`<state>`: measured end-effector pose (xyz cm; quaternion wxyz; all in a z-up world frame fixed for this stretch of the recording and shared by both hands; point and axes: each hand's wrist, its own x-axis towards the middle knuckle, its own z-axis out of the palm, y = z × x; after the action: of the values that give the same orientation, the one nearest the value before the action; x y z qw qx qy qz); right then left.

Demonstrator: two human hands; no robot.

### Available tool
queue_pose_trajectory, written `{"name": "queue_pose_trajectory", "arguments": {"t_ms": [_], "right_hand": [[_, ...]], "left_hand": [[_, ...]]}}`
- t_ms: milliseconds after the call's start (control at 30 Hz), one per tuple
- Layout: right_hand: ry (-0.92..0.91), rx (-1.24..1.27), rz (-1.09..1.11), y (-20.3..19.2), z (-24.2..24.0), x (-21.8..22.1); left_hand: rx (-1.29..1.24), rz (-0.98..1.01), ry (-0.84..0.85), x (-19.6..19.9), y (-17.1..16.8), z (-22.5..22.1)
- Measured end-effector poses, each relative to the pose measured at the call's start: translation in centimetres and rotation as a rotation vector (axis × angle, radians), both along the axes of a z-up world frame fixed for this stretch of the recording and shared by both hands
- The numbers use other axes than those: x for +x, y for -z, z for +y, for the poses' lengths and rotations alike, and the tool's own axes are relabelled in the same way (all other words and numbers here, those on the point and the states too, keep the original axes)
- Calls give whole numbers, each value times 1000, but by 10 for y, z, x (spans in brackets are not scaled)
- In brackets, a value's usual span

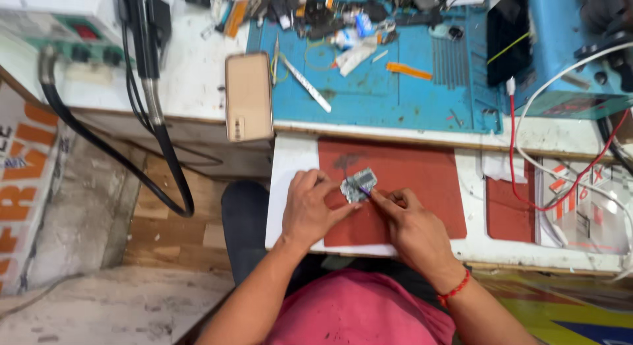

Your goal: The person uses a hot air gun to heat a small circuit board placed on a red mat. They then use a purple plastic tool to scrape and clean the surface of the board, removing residue or old solder. The person works on a single component throughout the clip.

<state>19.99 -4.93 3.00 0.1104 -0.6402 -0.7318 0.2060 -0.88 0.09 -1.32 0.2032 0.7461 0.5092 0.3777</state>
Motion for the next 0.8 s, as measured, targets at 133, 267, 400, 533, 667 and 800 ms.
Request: {"name": "queue_pose_trajectory", "arguments": {"t_ms": [133, 267, 400, 533, 667, 800], "right_hand": [[-11, 96, 70, 8, -10, 0], [-47, 158, 85, 13, -5, 1], [-23, 74, 12, 4, -9, 0], [-95, 95, 8, 2, -9, 0], [19, 69, -31, 4, 2, 2], [-153, 107, 58, 1, -6, -1]], "left_hand": [[22, -16, -4, 0, 1, -3], [-4, 7, 9, -1, 2, -3], [-27, 4, 12, -1, 1, 3], [-5, -11, 21, -2, 5, -2], [-30, -19, 14, -1, 4, -2], [-27, -8, 20, -5, 1, -1]]}}
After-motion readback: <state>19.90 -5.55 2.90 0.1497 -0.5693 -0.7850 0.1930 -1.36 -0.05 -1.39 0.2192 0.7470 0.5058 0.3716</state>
